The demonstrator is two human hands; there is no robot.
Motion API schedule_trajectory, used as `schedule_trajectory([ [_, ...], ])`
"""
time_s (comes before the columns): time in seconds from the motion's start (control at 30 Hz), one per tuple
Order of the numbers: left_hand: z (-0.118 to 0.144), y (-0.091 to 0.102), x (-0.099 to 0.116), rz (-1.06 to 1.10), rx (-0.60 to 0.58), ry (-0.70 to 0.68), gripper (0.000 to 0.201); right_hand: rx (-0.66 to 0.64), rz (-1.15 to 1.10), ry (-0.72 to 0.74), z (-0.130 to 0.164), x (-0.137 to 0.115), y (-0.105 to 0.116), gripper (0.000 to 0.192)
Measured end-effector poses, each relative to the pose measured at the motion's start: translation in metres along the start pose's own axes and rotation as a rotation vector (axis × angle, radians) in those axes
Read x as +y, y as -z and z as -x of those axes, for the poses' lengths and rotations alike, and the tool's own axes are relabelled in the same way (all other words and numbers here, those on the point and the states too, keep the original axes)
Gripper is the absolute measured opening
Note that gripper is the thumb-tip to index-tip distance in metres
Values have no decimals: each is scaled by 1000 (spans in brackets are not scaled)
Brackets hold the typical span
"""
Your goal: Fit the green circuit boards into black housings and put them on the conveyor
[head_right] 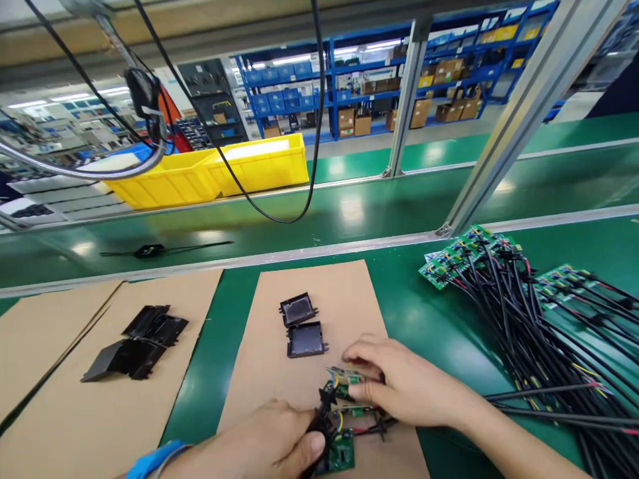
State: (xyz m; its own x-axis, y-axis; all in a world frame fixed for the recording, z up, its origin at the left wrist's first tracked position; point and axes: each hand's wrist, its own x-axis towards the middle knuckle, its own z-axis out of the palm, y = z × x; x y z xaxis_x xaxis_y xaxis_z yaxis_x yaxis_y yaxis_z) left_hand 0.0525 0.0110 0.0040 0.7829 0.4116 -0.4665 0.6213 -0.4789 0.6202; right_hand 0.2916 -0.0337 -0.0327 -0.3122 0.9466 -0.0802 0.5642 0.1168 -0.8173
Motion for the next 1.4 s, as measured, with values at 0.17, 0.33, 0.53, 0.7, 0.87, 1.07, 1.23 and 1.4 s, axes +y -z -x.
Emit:
schedule_trajectory([
  [0.17, 26, 23, -1, -240, 216, -26, 36, -85, -128, 7, -13, -7, 13, 27],
  [0.33, 15, 44, -8, -92, 421, 96, 54, -169, -338, -126, -35, -10, 2, 40],
  [0.53, -27, 36, -23, 138, 509, 120, 21, 4, -273, -72, -61, -14, -2, 20],
  [0.7, -36, 34, -22, -43, 568, 166, 7, 221, 422, -75, -67, -43, -19, 8],
  [0.87, -35, 54, -31, 68, 510, 123, 4, 209, 799, 202, -75, -58, -25, 33],
  [1.07, -24, 59, -58, -155, 489, 25, 51, 17, 575, 284, -101, -20, -3, 21],
  [1.23, -29, 47, -73, -259, 421, 72, 53, -34, 590, 251, -113, -4, -10, 18],
  [1.4, -30, 44, -79, -277, 419, 69, 49, -104, 622, 273, -114, -6, -13, 20],
])
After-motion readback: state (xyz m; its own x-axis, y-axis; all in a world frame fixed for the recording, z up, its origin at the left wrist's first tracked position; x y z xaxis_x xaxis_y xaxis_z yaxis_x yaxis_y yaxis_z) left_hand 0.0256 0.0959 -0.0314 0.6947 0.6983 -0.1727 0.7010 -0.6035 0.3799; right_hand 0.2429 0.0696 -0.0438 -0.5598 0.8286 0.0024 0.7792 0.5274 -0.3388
